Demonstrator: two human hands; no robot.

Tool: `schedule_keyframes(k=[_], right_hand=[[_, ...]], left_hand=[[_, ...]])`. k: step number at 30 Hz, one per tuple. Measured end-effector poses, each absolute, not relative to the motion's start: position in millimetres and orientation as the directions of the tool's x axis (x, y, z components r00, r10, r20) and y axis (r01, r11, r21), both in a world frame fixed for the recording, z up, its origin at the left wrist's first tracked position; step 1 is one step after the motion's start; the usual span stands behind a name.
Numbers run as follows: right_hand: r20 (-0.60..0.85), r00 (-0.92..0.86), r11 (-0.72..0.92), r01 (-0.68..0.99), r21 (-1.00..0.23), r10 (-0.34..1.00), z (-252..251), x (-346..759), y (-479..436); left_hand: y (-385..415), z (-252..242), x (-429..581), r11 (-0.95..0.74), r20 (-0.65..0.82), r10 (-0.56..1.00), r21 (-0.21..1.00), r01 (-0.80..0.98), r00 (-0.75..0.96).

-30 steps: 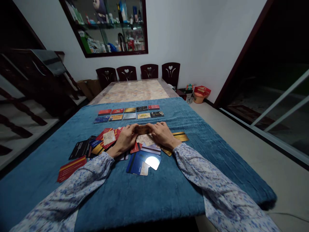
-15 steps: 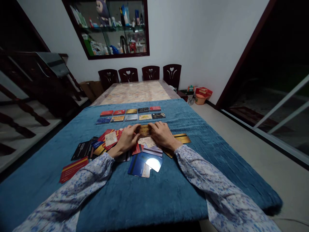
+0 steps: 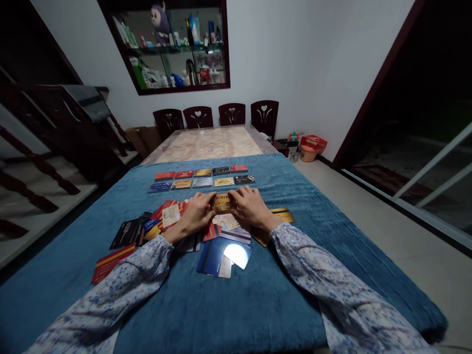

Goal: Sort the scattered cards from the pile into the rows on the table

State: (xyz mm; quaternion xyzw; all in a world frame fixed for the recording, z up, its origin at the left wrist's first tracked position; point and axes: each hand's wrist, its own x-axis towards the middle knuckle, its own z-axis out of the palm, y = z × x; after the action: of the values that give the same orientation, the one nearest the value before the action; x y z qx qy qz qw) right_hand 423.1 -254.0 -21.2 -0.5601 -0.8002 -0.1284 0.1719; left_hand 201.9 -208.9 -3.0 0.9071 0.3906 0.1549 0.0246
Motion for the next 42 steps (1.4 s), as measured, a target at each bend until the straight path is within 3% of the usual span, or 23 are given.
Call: schedule_keyframes(k=[17,27,42], right_hand=[[0.125,-0.386,0.379,0.922,0.079,0.914,24,400,-210],[0.146,-0.403,0.402,0.915,0.043,0.903,30,390,-154],[0.097,-0.383,0.384,0.923,0.007,0.919,37,380,-91]], left_hand=[[-179,27,187,-0.673,0.150,0.729,-0.028,0.739,0.668],[-128,39,181,-0.638,0.115,0.757,-0.086,0.765,0.644],[-56,36,178,-0.601,0.067,0.795,-0.044,0.798,0.602]])
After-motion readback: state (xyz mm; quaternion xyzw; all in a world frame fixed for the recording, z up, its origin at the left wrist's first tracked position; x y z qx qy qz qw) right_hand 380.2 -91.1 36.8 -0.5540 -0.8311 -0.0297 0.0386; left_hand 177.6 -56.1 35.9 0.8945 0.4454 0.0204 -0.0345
